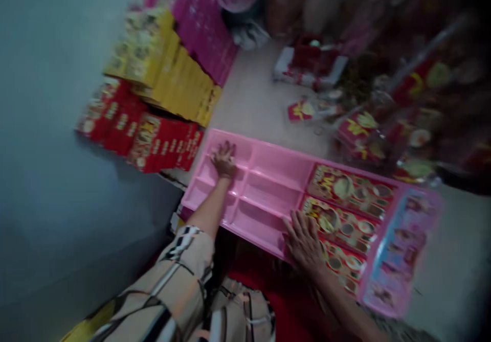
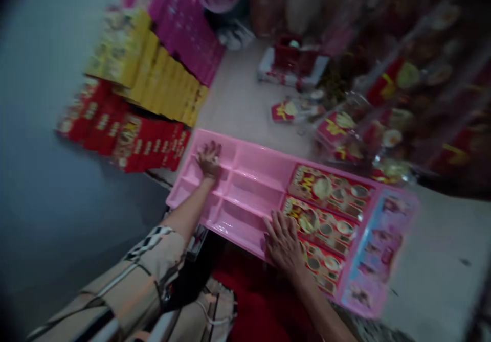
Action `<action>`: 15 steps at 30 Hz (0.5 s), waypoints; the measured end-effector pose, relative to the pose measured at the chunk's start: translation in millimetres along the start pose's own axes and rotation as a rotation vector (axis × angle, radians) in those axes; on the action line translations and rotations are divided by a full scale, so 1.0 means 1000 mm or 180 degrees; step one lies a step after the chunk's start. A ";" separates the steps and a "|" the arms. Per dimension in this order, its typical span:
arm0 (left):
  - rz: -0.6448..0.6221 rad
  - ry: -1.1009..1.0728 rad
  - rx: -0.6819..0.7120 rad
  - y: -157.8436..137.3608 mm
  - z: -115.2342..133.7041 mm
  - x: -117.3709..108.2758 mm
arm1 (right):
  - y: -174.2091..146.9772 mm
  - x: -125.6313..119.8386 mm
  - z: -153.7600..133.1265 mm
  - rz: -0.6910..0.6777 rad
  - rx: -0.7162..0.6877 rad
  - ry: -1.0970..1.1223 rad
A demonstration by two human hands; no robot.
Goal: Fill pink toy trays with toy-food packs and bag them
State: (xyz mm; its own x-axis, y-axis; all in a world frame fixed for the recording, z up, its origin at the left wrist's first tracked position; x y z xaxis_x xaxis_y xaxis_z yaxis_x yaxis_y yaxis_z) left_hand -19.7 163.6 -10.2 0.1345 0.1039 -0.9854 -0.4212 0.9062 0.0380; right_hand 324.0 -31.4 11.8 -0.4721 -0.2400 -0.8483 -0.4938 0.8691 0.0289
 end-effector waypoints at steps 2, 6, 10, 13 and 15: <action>0.0052 0.0011 0.0015 -0.001 -0.003 -0.004 | 0.000 0.004 -0.002 0.0053 -0.0039 -0.0019; 0.0096 -0.0295 0.0081 -0.003 -0.007 -0.007 | 0.058 -0.030 -0.024 0.0521 0.0237 0.0228; 0.0073 -0.0654 0.0104 -0.001 -0.008 -0.007 | 0.228 -0.054 -0.081 0.0665 0.0854 0.1841; -0.0075 -0.0891 0.0278 0.007 -0.013 -0.019 | 0.390 -0.039 -0.133 0.0439 0.1306 0.3291; -0.0107 -0.1007 0.0522 0.009 -0.025 -0.038 | 0.484 -0.021 -0.168 0.0105 0.1401 0.3602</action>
State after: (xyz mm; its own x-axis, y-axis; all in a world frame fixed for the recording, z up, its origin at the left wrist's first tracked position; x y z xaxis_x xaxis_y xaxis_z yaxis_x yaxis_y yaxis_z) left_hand -51.1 157.8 23.1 0.4277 0.1713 -0.8876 -0.2658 0.9623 0.0577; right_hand -28.0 321.1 132.2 -0.9591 -0.2658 0.0970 -0.2829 0.9017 -0.3268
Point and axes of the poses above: each hand's wrist, its own y-axis towards the middle knuckle, its own x-axis out of the palm, z = x × y, the point moved 8 cm from there along y, towards the middle knuckle, and after that the axes turned 6 degrees about z, right-handed, at the moved point
